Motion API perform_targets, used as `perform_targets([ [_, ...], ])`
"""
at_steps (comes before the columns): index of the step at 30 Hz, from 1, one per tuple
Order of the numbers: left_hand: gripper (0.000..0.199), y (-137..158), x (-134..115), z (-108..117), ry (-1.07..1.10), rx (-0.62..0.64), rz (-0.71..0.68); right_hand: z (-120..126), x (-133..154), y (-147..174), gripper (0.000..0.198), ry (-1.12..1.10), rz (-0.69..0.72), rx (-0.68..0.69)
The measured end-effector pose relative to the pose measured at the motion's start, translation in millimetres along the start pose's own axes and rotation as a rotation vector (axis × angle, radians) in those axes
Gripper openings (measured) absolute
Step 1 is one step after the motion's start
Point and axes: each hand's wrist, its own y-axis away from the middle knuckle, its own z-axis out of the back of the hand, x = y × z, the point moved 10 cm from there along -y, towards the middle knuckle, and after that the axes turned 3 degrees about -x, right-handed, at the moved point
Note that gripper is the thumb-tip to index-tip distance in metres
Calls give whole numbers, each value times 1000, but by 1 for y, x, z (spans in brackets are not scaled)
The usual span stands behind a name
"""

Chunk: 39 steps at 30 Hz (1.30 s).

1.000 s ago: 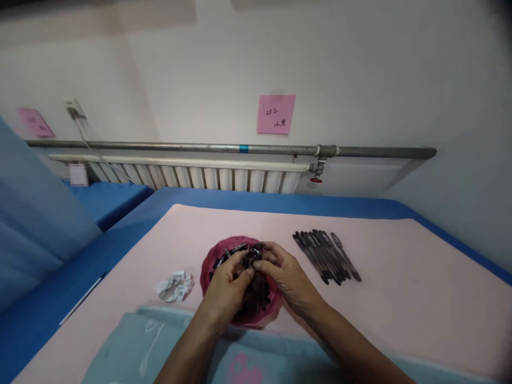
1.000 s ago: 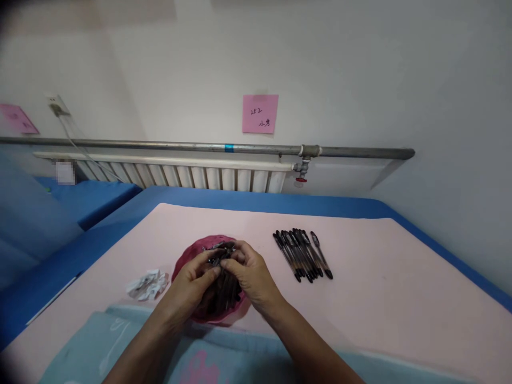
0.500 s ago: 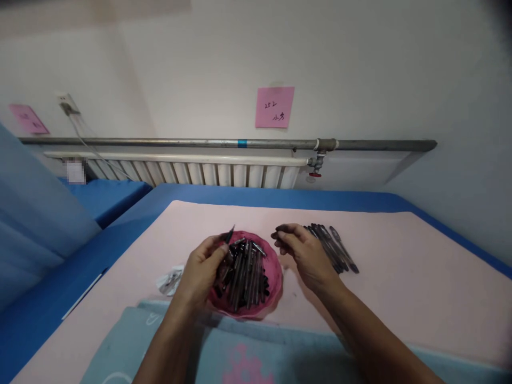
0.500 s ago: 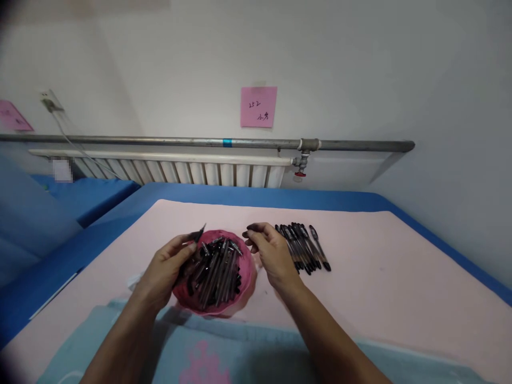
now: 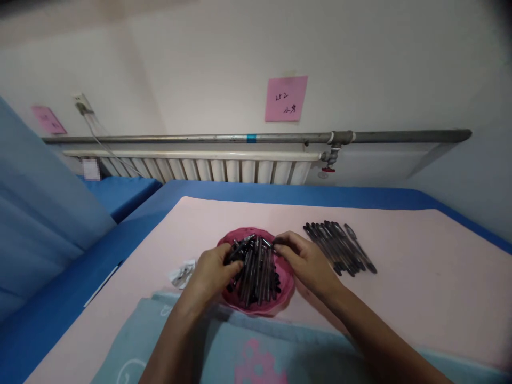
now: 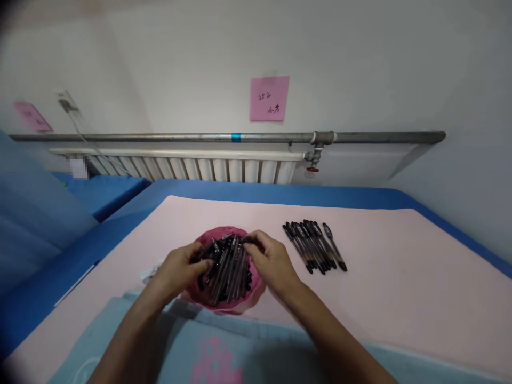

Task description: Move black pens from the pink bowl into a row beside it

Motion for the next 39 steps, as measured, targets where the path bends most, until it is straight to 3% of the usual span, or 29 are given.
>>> perform_targets([
  [3,6,5,-2,-15,-332,77,-58,-2,-2,1,10,8,11,12],
  [5,8,7,0,-15,-411,30,-65,-3,-2,1,11,1,9,15],
  [10,18,7,6,-13,-434,-114,-41,-3,0,0,10,7,10,16],
  [21,21,6,3,-23,-565,-84,-16,-3,3,0,10,27,31,31],
  [26,10,4,3,-10,-434,31,-55,-3,4,1,10,15,6,29],
  [31,17,12,-7,-22,266,265,34,-27,1,10,18,-173,-87,204],
  [33,20,17,-11,-31,450,329,87,-37,-3,15,21,-264,-153,264],
  [39,22,20,-6,-43,589,358,193,-47,-12,25,23,-470,-317,251],
])
